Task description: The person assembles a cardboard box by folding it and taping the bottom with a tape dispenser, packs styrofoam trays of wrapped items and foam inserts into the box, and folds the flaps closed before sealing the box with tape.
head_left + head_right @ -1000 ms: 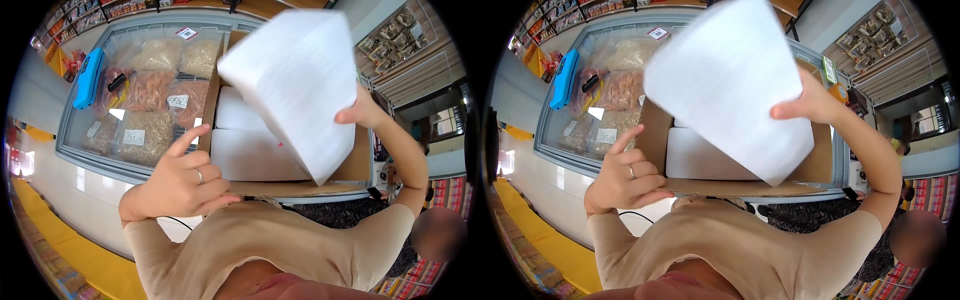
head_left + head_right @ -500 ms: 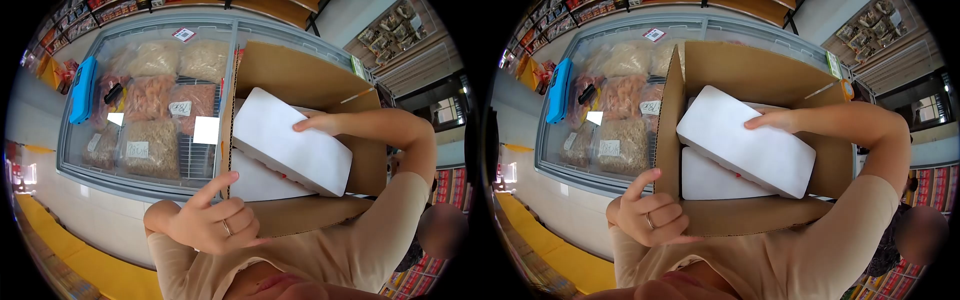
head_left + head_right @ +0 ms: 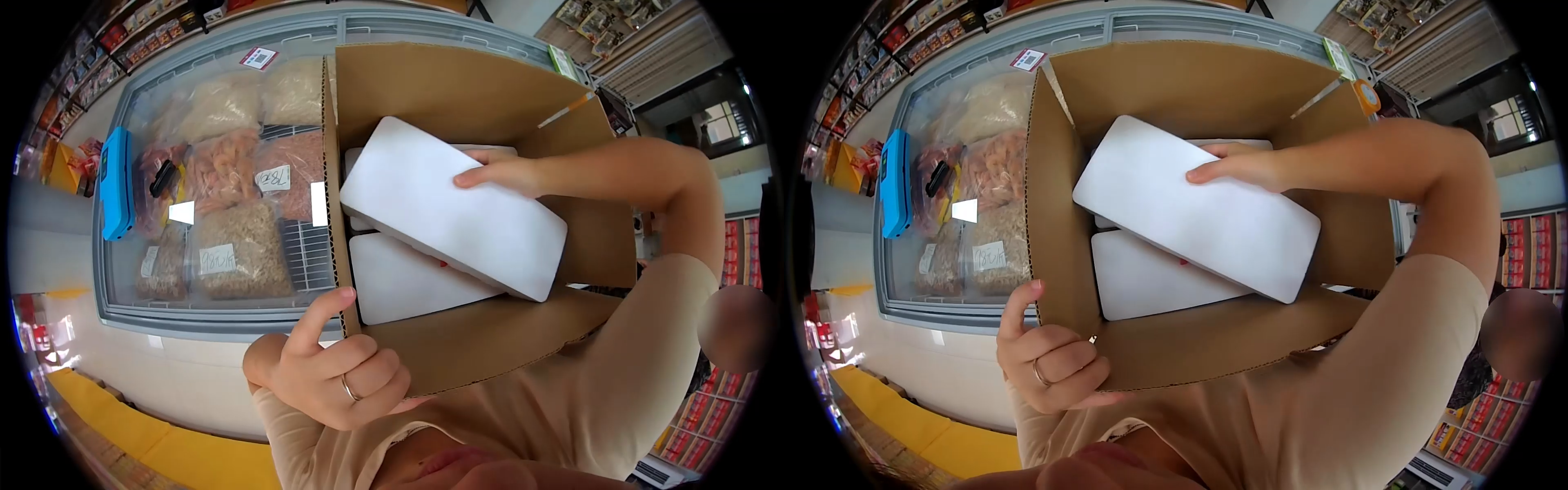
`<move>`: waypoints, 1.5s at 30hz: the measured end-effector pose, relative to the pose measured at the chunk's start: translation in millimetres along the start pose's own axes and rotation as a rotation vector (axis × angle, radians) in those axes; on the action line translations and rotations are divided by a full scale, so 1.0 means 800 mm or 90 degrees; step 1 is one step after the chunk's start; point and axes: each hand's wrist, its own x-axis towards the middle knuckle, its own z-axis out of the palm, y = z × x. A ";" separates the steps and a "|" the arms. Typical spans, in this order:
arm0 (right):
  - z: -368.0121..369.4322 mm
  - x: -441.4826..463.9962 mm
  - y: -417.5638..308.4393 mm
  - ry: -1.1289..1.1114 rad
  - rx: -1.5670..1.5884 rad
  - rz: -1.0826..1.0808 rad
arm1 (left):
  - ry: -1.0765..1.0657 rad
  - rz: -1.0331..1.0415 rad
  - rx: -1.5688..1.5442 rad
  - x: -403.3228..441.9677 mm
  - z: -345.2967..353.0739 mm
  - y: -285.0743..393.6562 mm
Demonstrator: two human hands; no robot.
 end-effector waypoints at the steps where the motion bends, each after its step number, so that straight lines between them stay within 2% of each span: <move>1: -0.004 0.010 0.007 -0.020 -0.008 0.017 | -0.013 -0.004 -0.003 0.000 0.000 0.001; 3: -0.007 0.013 0.013 -0.038 -0.041 0.023 | -0.028 -0.002 -0.006 -0.003 0.000 -0.003; 4: -0.003 0.008 0.010 -0.036 -0.038 0.023 | 0.040 -0.027 -0.083 -0.010 0.000 -0.013; 9: 0.021 -0.045 0.001 0.239 -0.740 -0.281 | 0.372 -0.162 -0.472 -0.038 0.029 -0.094; 10: 0.026 -0.060 0.012 0.132 -0.878 -0.405 | 0.375 -0.291 -0.503 -0.031 0.046 -0.108; 11: 0.028 -0.077 0.025 0.013 -1.012 -0.530 | 0.339 -0.366 -0.569 -0.026 0.061 -0.118; 12: 0.034 -0.086 0.039 -0.109 -0.997 -0.504 | 0.335 -0.366 -0.576 -0.017 0.075 -0.118; 14: 0.037 -0.096 0.074 -0.109 -0.976 -0.454 | 0.349 -0.450 -0.689 0.001 0.099 -0.114; 15: 0.040 -0.094 0.079 -0.102 -0.975 -0.449 | 0.344 -0.448 -0.695 0.006 0.102 -0.115; 20: 0.042 -0.093 0.082 -0.115 -0.996 -0.399 | -0.188 -0.276 -0.086 0.035 0.108 -0.104; 21: 0.043 -0.096 0.071 -0.094 -1.050 -0.430 | -0.218 -0.281 -0.037 0.040 0.116 -0.097; 23: 0.022 -0.122 0.022 -0.110 -0.816 -0.418 | -0.265 -0.276 -0.021 0.047 0.111 -0.095; 24: 0.015 -0.160 0.010 0.191 -0.780 -0.459 | -0.317 -0.280 -0.003 0.047 0.110 -0.093; 26: -0.038 -0.223 0.023 0.567 -0.355 -0.539 | -0.307 -0.261 0.028 0.041 0.122 -0.093; 27: -0.066 -0.227 0.053 0.680 -0.434 -0.583 | -0.345 -0.240 0.096 0.040 0.127 -0.090; 28: -0.085 -0.223 0.100 0.647 -0.376 -0.490 | -0.377 -0.219 0.164 0.041 0.131 -0.086; 30: -0.081 -0.190 0.167 0.510 -0.235 -0.525 | -0.380 -0.210 0.175 0.040 0.133 -0.085; 32: -0.051 -0.162 0.167 0.403 -0.080 -0.537 | -0.386 -0.209 0.188 0.043 0.134 -0.084; 34: -0.041 -0.140 0.159 0.368 -0.350 -0.598 | -0.443 -0.218 0.206 0.048 0.133 -0.080; 36: -0.019 -0.117 0.133 0.354 -0.632 -0.557 | -0.455 -0.217 0.219 0.050 0.133 -0.080; 37: -0.008 -0.109 0.129 0.348 -0.631 -0.563 | -0.468 -0.210 0.225 0.051 0.133 -0.080; 39: 0.008 -0.100 0.128 0.359 -0.898 -0.418 | -0.474 -0.213 0.230 0.053 0.132 -0.077; 45: 0.005 -0.094 0.125 0.377 -0.885 -0.438 | -0.501 -0.196 0.231 0.062 0.141 -0.079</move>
